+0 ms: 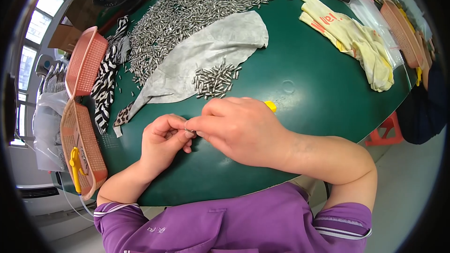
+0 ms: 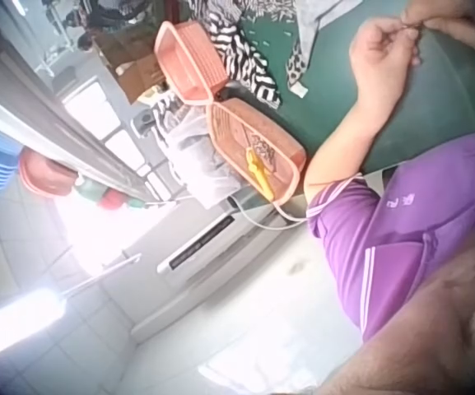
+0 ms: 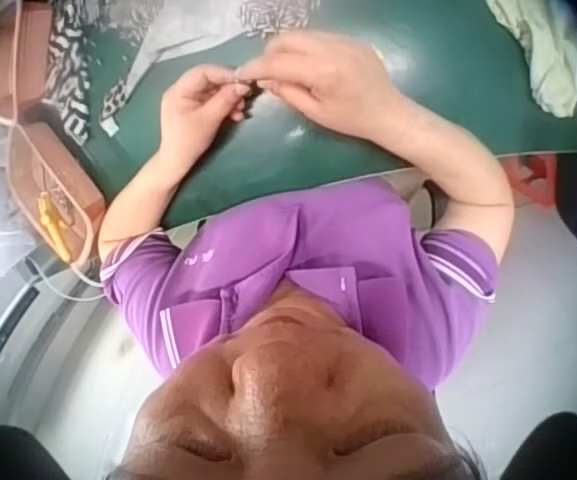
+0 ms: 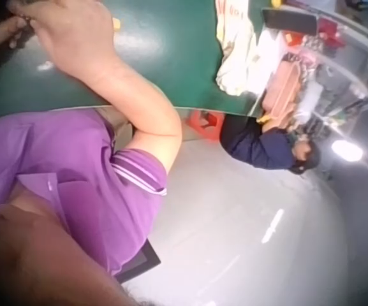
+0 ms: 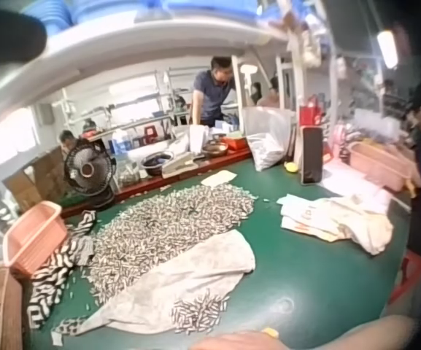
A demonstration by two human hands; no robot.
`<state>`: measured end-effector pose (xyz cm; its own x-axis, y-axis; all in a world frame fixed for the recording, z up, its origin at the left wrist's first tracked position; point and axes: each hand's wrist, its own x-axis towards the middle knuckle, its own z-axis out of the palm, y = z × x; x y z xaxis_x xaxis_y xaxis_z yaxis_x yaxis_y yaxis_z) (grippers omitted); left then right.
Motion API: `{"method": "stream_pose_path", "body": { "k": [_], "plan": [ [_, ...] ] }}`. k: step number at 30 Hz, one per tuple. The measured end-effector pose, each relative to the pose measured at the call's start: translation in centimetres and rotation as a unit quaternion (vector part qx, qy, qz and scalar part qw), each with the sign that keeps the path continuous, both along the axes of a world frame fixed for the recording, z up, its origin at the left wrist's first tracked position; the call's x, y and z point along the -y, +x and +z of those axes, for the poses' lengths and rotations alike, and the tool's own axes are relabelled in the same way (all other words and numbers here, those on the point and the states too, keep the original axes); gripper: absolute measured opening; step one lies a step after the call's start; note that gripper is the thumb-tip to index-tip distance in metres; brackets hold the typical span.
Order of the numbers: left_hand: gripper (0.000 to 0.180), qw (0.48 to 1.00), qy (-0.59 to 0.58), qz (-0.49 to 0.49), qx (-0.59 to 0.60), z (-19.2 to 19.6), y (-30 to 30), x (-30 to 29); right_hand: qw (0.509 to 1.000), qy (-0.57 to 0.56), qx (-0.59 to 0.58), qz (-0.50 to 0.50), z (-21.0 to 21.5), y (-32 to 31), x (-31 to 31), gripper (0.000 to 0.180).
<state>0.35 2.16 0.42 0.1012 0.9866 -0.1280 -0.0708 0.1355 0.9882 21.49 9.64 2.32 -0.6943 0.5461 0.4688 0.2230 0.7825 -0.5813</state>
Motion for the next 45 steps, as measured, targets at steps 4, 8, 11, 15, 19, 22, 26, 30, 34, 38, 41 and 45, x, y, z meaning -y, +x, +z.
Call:
{"method": "stream_pose_path", "body": {
  "k": [4, 8, 11, 15, 19, 22, 26, 30, 34, 38, 41, 45],
  "plan": [
    [0.005, 0.999, -0.002, -0.011, -0.042, 0.1, 0.0, -0.1, 1.000, 0.011, 0.017, 0.000, -0.1, 0.1, 0.0, 0.027],
    [0.005, 0.996, -0.031, -0.037, -0.073, 0.6, -0.1, -0.1, 0.996, 0.075, 0.048, -0.005, 0.3, 0.2, 0.0, 0.023],
    [0.005, 0.996, -0.043, -0.042, -0.064, 0.7, -0.2, -0.2, 0.993, 0.105, 0.058, -0.016, 0.4, 0.3, -0.3, 0.026],
    [0.005, 0.996, -0.047, -0.036, -0.062, 0.6, -0.2, -0.2, 0.999, 0.044, 0.023, 0.001, 0.0, 0.3, -0.4, 0.027],
    [0.005, 0.996, -0.042, -0.034, -0.066, 0.5, -0.2, -0.2, 1.000, 0.025, 0.017, 0.004, -0.1, 0.1, -0.2, 0.020],
    [0.005, 0.996, -0.038, -0.033, -0.075, 0.5, -0.1, -0.2, 0.999, 0.030, 0.026, 0.008, -0.2, 0.2, -0.2, 0.019],
    [0.005, 0.994, -0.026, -0.033, -0.102, 0.6, -0.1, -0.2, 0.998, 0.060, 0.037, -0.004, 0.0, 0.2, -0.1, 0.020],
    [0.005, 0.997, -0.042, -0.017, -0.069, 0.8, 0.1, -0.2, 0.987, 0.148, 0.027, -0.052, 0.0, 0.1, -0.6, 0.020],
    [0.006, 0.997, -0.028, -0.018, -0.072, 0.6, 0.1, -0.2, 0.995, 0.092, 0.007, -0.042, 0.1, 0.1, -0.5, 0.020],
    [0.009, 0.997, -0.009, -0.013, -0.082, 0.1, 0.0, -0.1, 0.998, 0.050, 0.000, -0.028, 0.0, 0.2, -0.6, 0.020],
    [0.011, 0.997, 0.002, -0.005, -0.076, -0.1, 0.1, -0.1, 0.999, 0.032, 0.009, -0.035, -0.3, 0.1, -0.7, 0.020],
    [0.012, 0.998, 0.002, -0.006, -0.064, -0.2, -0.1, 0.0, 0.998, 0.003, 0.038, -0.050, 0.2, 0.2, -0.9, 0.019]
  ]
}}
